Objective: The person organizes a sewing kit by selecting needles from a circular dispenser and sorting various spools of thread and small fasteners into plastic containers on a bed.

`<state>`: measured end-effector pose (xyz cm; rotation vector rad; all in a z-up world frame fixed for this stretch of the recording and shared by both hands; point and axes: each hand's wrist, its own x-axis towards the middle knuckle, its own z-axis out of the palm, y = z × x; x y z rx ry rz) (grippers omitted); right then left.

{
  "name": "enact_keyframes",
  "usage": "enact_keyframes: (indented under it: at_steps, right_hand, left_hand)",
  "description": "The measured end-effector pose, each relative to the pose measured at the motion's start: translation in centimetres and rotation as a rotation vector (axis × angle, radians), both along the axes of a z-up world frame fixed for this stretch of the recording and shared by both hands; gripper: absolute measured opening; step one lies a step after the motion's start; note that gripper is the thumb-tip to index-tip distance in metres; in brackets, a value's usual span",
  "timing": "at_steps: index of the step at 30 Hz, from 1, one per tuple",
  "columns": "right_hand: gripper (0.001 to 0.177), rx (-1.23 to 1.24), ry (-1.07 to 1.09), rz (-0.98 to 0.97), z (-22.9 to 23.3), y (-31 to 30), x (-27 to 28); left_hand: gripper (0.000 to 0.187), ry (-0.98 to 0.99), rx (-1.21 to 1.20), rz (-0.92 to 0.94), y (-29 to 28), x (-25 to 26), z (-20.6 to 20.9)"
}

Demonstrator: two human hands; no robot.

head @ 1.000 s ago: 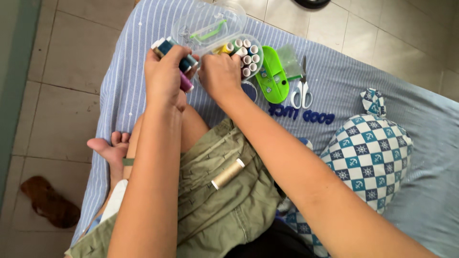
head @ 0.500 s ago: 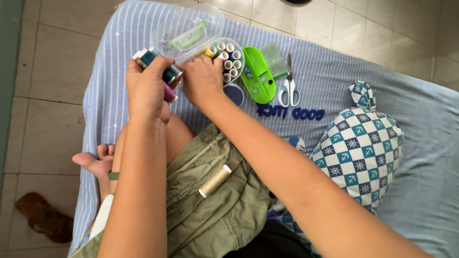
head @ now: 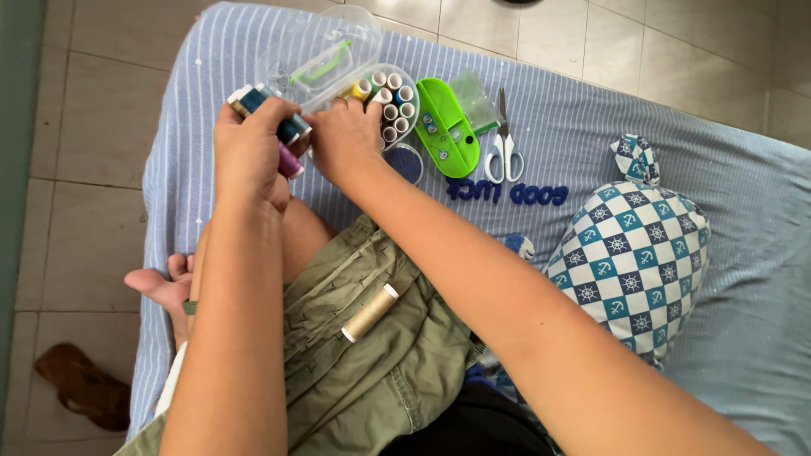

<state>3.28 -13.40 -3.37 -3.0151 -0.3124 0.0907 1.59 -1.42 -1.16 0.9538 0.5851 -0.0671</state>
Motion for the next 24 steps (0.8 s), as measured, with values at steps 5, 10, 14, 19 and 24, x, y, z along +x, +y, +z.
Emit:
enact_keyframes:
  at_steps: [5,10,14,19,24]
  right_hand:
    - [0.017,-0.034,-0.001,-0.019,0.6,-0.2,-0.1]
    - [0.009,0.186,-0.049,0.013,1.6,-1.2,-0.5]
    - [0.006,0.228,0.086,0.020,2.1,-1.9,-0.8]
    - [0.008,0.605,-0.120,0.106,1.8,-3.1,-2.4]
    - [0.023,0.653,-0.162,0.219,2.1,-4.2,-2.8]
  left_hand:
    - [0.033,-0.026,-0.033,-0.023,0.0,0.0,0.1]
    - [0.032,-0.018,-0.018,-0.020,-0.1,0.1,-0.1]
    - [0.030,-0.036,-0.045,-0.015,0.2,0.0,-0.3]
    - [0.031,-0.031,-0.040,0.009,0.3,0.0,-0.8]
    - [0.032,-0.033,-0.018,0.003,0.3,0.2,-1.1]
